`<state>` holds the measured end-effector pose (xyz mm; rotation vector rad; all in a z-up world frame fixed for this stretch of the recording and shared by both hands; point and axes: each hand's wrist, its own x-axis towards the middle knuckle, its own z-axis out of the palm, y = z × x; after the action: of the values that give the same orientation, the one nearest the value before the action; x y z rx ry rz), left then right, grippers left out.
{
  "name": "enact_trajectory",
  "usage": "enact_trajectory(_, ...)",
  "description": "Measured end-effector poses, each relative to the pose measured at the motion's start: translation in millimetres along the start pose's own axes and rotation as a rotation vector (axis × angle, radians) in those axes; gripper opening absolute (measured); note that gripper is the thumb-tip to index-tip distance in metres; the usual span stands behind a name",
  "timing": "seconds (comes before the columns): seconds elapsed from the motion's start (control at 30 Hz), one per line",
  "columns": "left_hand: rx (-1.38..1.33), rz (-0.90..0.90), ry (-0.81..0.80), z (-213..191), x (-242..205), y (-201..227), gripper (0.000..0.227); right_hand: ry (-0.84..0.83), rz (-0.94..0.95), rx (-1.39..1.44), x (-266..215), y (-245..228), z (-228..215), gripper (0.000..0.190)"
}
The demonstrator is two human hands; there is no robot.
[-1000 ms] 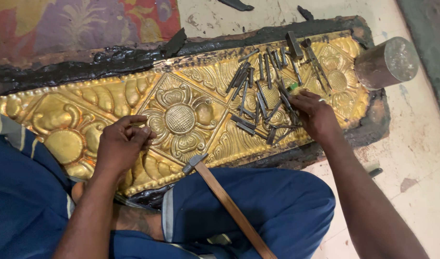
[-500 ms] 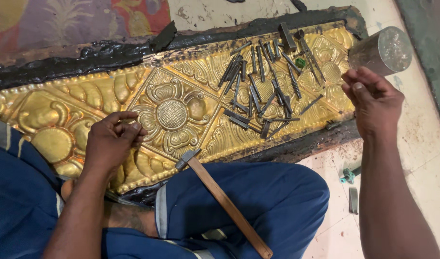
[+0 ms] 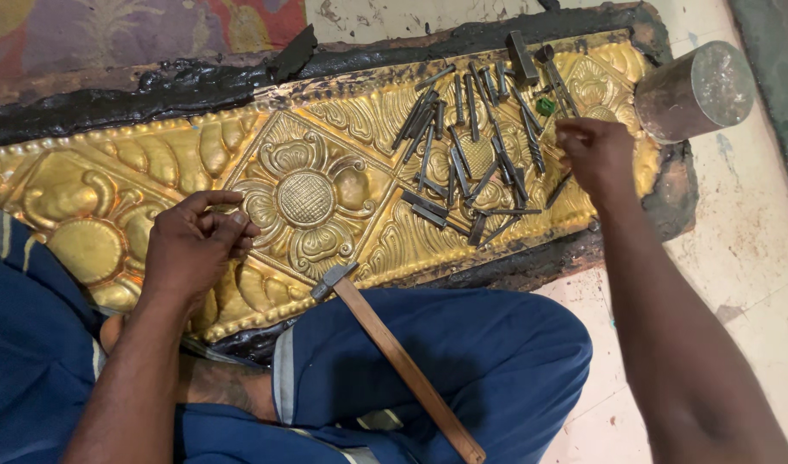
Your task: The person sits on the floor and uses a hammer and various chisels to carve intricate floral patterns into a large, gold-colored metal panel. They repeatedly select different chisels from a pile on the panel and strike them to refine the design.
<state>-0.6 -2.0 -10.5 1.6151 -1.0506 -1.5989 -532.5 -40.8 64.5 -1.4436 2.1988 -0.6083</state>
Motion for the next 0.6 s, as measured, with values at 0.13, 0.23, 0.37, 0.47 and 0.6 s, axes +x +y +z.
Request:
enact_trajectory(0.13,-0.009,-0.003,0.007,0.5,2.3,-3.8,0.026,0.127,-0.313,-0.291,35.6,35.9,40.7,0.028)
enact_trajectory(0.23,-0.009,0.038,0.027,-1.1,4.0,-5.2,0.024,0.115,-0.313,-0.279,40.0,37.0,52.8,0.033)
enact_trajectory(0.37,0.413,0.434,0.246,5.2,-15.0,5.1,0.026,0.271,-0.480,-0.199,-15.4,-29.6,31.5,0.014)
enact_trajectory(0.47,0.239,0.567,0.081,33.6,-47.0,23.0,0.057,0.171,-0.548,-0.423,-109.0,-101.2,13.7,0.012)
enact_trajectory(0.6,0.517,0.946,-0.280,95.7,-108.2,30.0,0.066,-0.260,-0.067,0.092,-225.6,-153.7,38.6,0.016)
